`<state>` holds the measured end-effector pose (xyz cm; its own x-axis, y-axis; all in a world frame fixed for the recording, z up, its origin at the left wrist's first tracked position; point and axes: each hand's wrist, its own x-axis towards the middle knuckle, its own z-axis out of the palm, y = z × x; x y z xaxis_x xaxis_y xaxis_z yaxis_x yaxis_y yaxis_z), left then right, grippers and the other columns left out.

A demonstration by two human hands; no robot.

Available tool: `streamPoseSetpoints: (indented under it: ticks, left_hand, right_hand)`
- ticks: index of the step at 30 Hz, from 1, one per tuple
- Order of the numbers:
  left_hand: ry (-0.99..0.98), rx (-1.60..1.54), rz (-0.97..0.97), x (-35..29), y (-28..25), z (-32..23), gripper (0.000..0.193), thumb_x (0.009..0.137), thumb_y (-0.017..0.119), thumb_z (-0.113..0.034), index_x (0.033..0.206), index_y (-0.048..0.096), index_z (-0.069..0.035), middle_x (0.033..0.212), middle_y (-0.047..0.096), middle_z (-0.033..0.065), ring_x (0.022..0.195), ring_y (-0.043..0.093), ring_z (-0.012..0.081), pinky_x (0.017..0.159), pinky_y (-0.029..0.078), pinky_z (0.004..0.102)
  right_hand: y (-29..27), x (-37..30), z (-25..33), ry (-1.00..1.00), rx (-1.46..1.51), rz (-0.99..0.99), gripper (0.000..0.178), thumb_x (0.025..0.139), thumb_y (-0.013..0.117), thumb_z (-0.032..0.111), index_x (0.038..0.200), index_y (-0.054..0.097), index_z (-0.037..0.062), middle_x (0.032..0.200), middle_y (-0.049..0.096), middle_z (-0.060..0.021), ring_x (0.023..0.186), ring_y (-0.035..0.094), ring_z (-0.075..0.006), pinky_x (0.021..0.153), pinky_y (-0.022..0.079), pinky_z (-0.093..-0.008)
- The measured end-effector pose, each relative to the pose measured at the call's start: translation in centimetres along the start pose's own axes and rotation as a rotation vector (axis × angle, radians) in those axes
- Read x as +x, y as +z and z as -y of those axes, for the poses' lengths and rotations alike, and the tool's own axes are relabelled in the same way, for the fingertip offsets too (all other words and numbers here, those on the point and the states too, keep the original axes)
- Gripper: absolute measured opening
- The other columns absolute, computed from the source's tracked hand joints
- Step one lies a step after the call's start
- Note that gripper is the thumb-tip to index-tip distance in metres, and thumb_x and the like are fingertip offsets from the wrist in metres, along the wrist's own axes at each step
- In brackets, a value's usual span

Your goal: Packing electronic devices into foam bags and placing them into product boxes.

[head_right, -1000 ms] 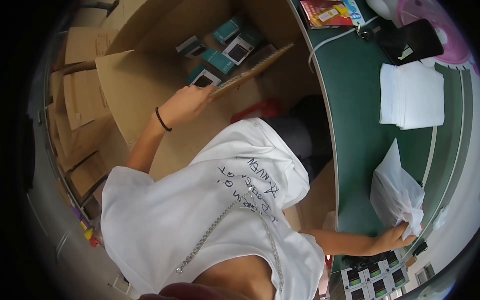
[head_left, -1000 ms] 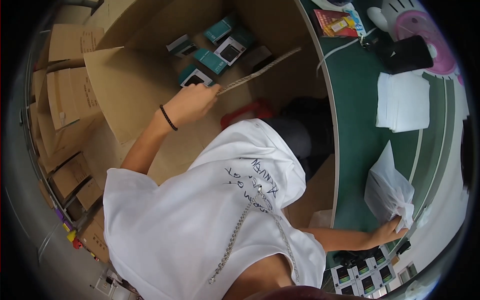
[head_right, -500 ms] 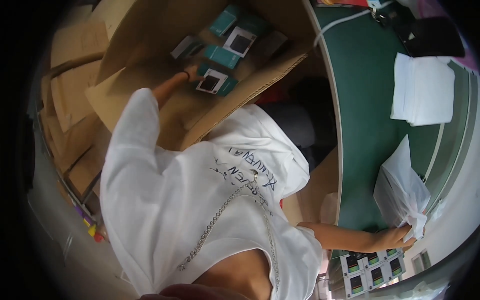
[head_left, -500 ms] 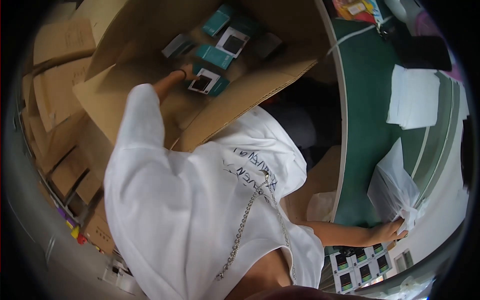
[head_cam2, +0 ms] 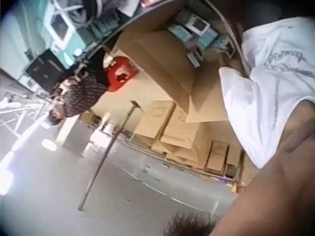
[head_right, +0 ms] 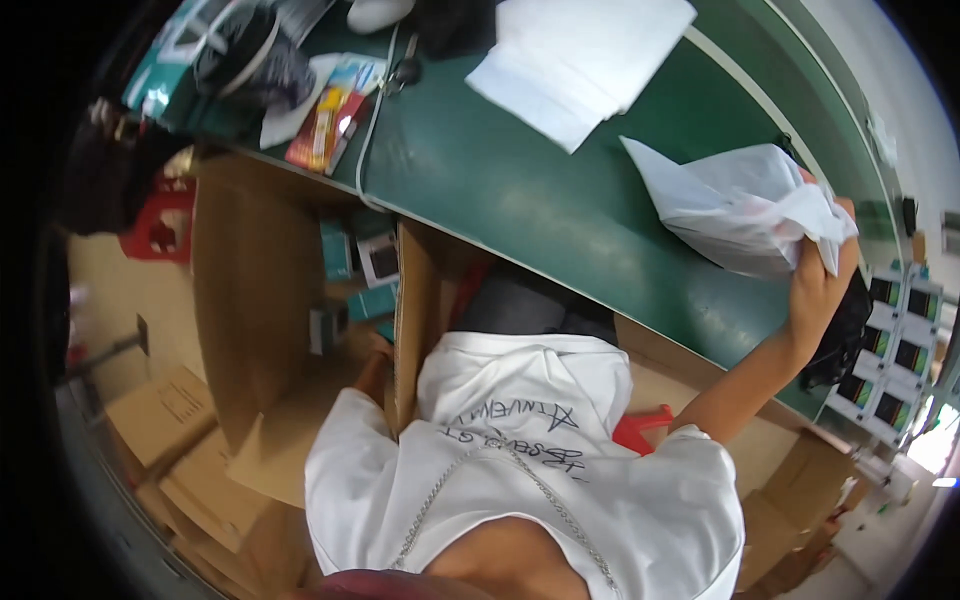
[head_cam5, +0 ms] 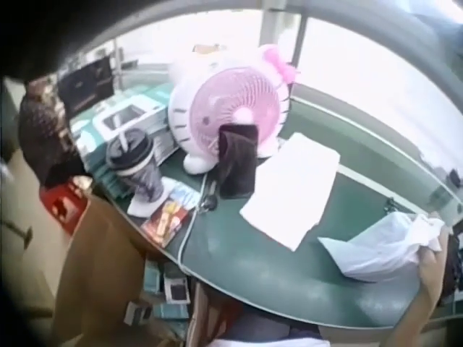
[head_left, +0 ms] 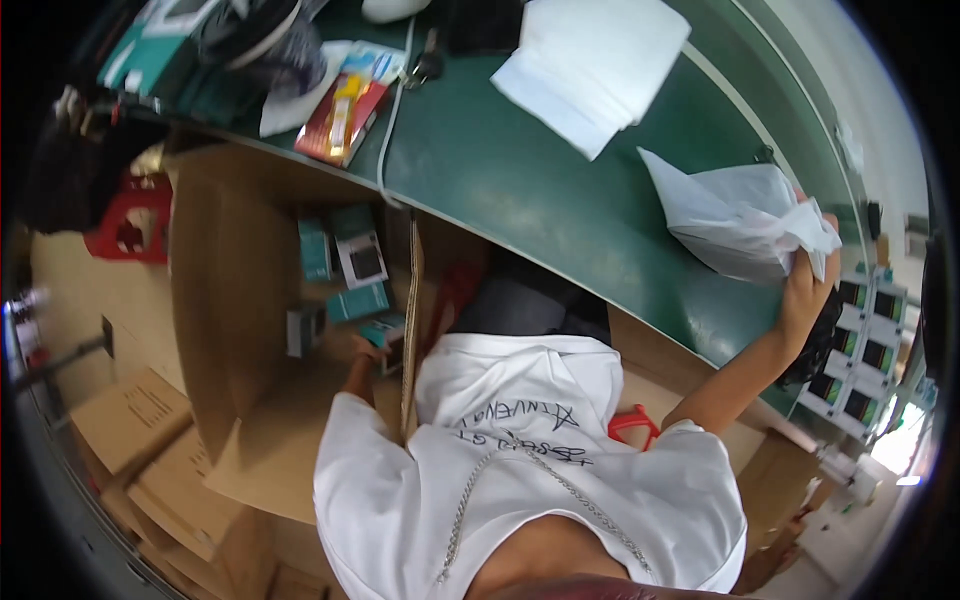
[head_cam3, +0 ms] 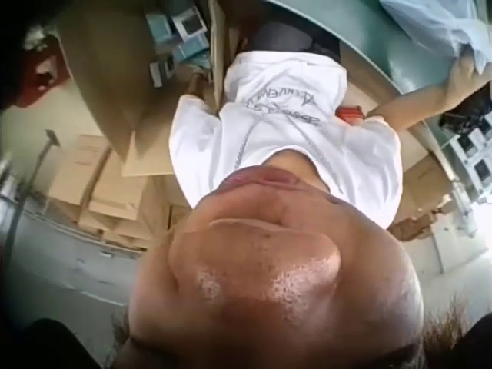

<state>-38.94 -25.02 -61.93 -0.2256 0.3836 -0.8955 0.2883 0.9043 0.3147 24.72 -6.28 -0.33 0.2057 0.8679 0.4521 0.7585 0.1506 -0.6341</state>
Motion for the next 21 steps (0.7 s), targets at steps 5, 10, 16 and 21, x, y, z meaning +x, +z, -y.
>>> streamPoseSetpoints:
  ticks: [5,10,16,21]
  left_hand:
    - [0.381,0.561,-0.178,-11.1,-5.9,-6.4,0.12,0.066,0.092,-0.044,0.152,0.023,0.005,0.14,0.054,0.0332,0.132,0.052,0.045,0.108,0.044,0.0467]
    - [0.744,0.503,-0.257,-39.4,-18.0,-21.1,0.102,0.066,0.095,-0.031,0.141,0.036,0.004,0.125,0.062,0.0271,0.121,0.062,0.0377,0.104,0.048,0.0418]
    - [1.325,0.423,-0.435,-59.8,-19.2,-30.6,0.108,0.064,0.097,-0.023,0.149,0.033,-0.002,0.141,0.05,0.0203,0.13,0.052,0.0319,0.11,0.042,0.0446]
    - [2.085,0.356,-0.595,-57.6,-5.3,-42.6,0.1,0.061,0.096,-0.021,0.146,0.042,-0.017,0.147,0.048,0.0191,0.132,0.048,0.0388,0.111,0.035,0.0499]
  right_hand:
    - [1.8,-0.1,1.7,-0.024,0.091,-0.042,0.019,0.1,0.056,0.009,0.113,0.06,-0.0037,0.103,0.062,-0.0046,0.097,0.054,-0.0138,0.09,0.043,-0.0272]
    - [2.6,0.1,3.2,0.022,0.097,-0.138,0.015,0.1,0.053,0.008,0.109,0.059,-0.0025,0.095,0.062,-0.0057,0.092,0.052,-0.0122,0.086,0.043,-0.0264]
    - [1.5,-1.6,-1.3,0.157,0.172,-0.441,0.024,0.105,0.052,0.011,0.121,0.06,-0.0053,0.116,0.066,-0.0094,0.105,0.057,-0.0148,0.095,0.044,-0.0284]
    - [-2.5,-2.4,-2.7,0.115,0.442,-0.859,0.031,0.108,0.052,0.014,0.131,0.058,-0.0062,0.126,0.064,-0.0126,0.117,0.059,-0.0197,0.105,0.044,-0.0323]
